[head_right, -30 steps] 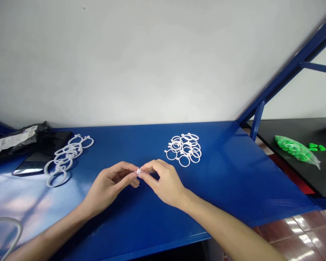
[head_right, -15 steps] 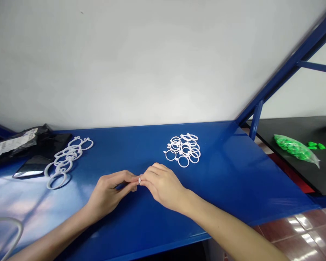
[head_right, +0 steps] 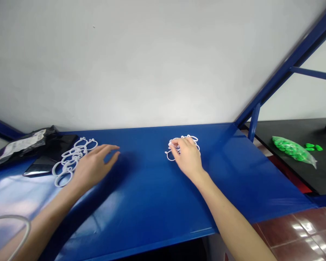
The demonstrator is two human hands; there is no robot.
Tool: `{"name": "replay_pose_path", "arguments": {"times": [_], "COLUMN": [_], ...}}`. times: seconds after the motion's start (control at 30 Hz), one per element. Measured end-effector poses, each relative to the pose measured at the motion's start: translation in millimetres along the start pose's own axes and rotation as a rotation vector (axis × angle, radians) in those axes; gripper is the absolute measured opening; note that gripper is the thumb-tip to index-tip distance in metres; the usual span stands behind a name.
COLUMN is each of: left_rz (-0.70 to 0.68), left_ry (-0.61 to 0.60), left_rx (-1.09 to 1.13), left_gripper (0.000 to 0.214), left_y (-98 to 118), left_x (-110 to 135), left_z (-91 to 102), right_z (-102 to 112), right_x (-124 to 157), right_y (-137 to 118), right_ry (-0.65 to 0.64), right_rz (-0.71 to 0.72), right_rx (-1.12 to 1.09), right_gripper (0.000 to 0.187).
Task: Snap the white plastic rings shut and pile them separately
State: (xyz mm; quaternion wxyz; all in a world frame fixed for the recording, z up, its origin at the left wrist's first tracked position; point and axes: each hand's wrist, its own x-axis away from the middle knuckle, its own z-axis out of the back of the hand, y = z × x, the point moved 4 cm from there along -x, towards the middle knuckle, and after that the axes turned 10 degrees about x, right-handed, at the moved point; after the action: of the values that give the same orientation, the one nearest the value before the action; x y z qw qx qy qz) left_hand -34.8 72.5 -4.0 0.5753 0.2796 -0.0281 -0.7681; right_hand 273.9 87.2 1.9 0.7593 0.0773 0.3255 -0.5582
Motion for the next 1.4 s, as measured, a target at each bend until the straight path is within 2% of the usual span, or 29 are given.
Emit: {"name": "replay_pose_path", "arguments": {"times": [0.07, 0.13, 0.27, 0.43, 0.63, 0.73, 0.8, 0.87, 0.93, 1.0, 1.1, 1.2, 1.27, 1.4], "left_rz": [0.087, 0.155, 0.183, 0.163, 0.206, 0.190, 0.103, -0.081, -0.325, -0.559, -0.761, -0.817, -0.786, -0.540], "left_ry": [-0.015, 0.014, 0.057, -0.046, -0.041, -0.023, -0.003, 0.032, 0.042, -0.020, -0.111, -0.093, -0.017, 0.165], "left_rx": [-0.159, -0.242, -0.306, -0.358, -0.309, -0.293, -0.220, -0.085, 0.036, 0.112, 0.131, 0.187, 0.284, 0.438], "left_gripper": [0.036, 0.040, 0.031, 0.029, 0.032, 0.023, 0.015, 0.011, 0.013, 0.016, 0.020, 0.017, 0.012, 0.013], "left_y": [-25.8, -50.0, -82.8, -90.3, -82.5, -74.3, -58.8, -31.1, 5.0, 41.0, 76.8, 86.2, 83.1, 72.4], "left_x": [-5.7, -6.5, -2.0, -4.5, -10.2, -14.2, -14.9, -11.2, -1.3, 12.2, 28.7, 35.4, 36.2, 34.6], "left_z": [10.9, 20.6, 26.5, 21.7, 24.5, 23.8, 19.3, 12.0, 3.1, -6.5, -15.2, -16.2, -14.0, -7.5], "right_z": [-1.3, -7.2, -18.0, -19.3, -12.6, -6.5, -3.4, -3.0, -6.7, -13.3, -22.8, -27.6, -27.2, -22.2], "right_x": [-4.4, -5.9, -4.1, -2.6, -2.1, -0.4, 3.3, 9.5, 17.5, 25.5, 32.8, 34.0, 33.5, 34.4], "right_y": [20.0, 31.3, 34.1, 31.4, 27.4, 13.9, -2.1, -22.1, -42.5, -59.1, -71.6, -71.7, -70.0, -71.8], "right_ry": [0.016, -0.041, -0.142, -0.173, -0.135, -0.072, -0.047, -0.075, -0.177, -0.314, -0.462, -0.534, -0.547, -0.536], "right_rz": [-0.053, -0.060, -0.044, -0.060, -0.046, -0.009, 0.034, 0.072, 0.075, 0.029, -0.080, -0.148, -0.161, -0.123], "right_rx": [0.088, 0.141, 0.176, 0.192, 0.228, 0.195, 0.110, -0.035, -0.222, -0.408, -0.610, -0.693, -0.711, -0.675], "right_gripper": [0.013, 0.015, 0.018, 0.021, 0.026, 0.026, 0.022, 0.018, 0.016, 0.016, 0.012, 0.017, 0.021, 0.019]}}
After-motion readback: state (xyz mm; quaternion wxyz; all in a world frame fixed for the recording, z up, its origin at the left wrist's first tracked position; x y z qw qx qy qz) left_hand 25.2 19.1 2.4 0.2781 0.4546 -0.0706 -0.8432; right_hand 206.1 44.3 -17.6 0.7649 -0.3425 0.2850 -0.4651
